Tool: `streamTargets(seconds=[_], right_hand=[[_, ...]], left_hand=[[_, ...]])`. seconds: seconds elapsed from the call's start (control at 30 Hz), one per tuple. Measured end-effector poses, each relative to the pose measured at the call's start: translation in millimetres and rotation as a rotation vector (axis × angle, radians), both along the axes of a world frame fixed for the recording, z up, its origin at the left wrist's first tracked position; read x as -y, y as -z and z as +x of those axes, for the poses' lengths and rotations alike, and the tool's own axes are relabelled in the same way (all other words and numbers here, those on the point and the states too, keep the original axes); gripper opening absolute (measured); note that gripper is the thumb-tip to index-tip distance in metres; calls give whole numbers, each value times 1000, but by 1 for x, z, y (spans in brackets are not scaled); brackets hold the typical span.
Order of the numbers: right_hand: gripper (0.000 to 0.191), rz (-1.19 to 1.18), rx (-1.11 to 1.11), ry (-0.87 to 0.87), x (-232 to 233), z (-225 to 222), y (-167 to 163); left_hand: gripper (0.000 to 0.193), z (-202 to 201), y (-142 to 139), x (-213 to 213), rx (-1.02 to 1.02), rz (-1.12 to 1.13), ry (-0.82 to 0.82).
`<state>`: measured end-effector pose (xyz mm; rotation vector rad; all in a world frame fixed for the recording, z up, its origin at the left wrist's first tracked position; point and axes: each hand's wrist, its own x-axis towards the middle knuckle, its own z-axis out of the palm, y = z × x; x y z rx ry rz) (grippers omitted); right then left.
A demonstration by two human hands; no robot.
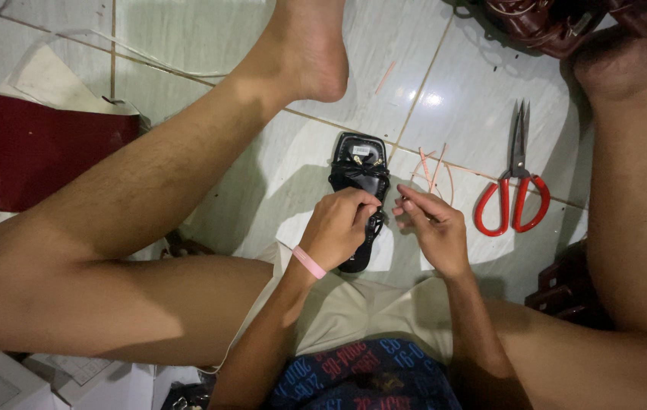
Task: The person sits on the floor and assembles shoes by attaching small metal pieces to the laces of black and white shoes. They use scissors to cut the laces and then thread the metal pieces onto them.
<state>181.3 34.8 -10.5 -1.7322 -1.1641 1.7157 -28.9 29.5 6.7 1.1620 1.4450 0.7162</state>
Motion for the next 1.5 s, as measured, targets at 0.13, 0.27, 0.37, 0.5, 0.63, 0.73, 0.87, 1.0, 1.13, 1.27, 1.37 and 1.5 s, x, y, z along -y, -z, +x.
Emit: streamTargets(seconds=[0.13,0.27,0.37,0.5,0.63,0.73,0.87,1.0,1.13,1.27,1.37,1.5], right_hand=[[31,5,-41,-6,2,2,3],[31,4,-89,20,6,5,11],[22,-25,-74,44,7,8,15],[20,-72,-28,84,6,9,15],[21,-95,-84,102,5,6,14],[22,-82,-107,104,6,3,14],[19,-16,-120,35,9,1,18],[18,5,-145,-3,11,1,21],[18,56,-86,-36,10,3,22],[16,101,-89,-57,8,1,20],[15,152,1,-106,7,-2,15],[15,287,118,-160,7,-8,8]], left_hand=[[8,-1,-2,-1,-14,-8,8],[9,-2,-4,-2,-36,47,15],[9,-3,-4,-2,-39,15,14],[10,-3,-3,-2,-32,37,14],[8,-2,-1,-1,-38,44,11],[8,0,1,0,-47,13,12],[6,3,3,2,-19,48,-48],[6,2,5,3,-21,-18,-36],[6,4,7,4,-30,11,-26],[6,4,8,5,-6,-28,-33],[6,3,8,5,-9,14,-26],[6,3,7,5,-11,21,-25]])
